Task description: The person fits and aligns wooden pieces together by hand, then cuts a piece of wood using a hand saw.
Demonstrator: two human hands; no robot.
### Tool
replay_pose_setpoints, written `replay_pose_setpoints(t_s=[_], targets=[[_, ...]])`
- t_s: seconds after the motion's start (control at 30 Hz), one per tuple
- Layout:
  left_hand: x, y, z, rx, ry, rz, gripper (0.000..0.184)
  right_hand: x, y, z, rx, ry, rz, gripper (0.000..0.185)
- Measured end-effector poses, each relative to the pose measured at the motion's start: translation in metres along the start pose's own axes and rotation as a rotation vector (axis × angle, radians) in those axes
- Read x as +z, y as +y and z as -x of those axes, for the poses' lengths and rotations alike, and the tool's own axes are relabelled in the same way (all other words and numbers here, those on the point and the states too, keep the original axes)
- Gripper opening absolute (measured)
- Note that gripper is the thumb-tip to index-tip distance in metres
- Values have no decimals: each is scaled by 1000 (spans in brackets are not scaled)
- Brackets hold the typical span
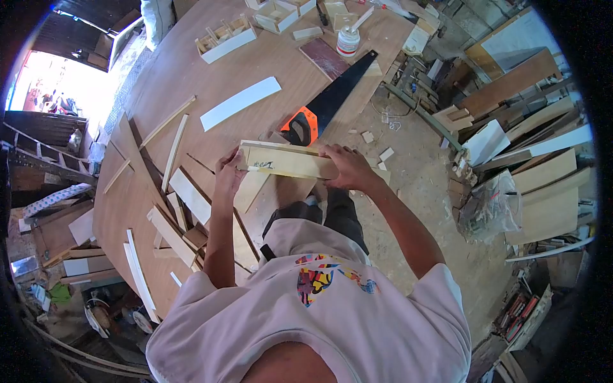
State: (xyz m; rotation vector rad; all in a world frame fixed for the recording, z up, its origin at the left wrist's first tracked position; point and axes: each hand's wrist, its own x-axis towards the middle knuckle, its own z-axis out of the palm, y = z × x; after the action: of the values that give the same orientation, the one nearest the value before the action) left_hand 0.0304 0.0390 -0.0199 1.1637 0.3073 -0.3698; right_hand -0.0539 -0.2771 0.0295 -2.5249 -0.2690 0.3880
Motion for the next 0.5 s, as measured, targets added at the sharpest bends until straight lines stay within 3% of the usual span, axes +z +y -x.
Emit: replay_pose_setpoints(t_s=[0.3,0.5], targets=[[0,14,5,-22,-210,39,37,-10,-1,-2,-12,-58,-91,63],[1,18,7,-71,-224,108,28,-16,-5,-1,15,-53,-25,61]])
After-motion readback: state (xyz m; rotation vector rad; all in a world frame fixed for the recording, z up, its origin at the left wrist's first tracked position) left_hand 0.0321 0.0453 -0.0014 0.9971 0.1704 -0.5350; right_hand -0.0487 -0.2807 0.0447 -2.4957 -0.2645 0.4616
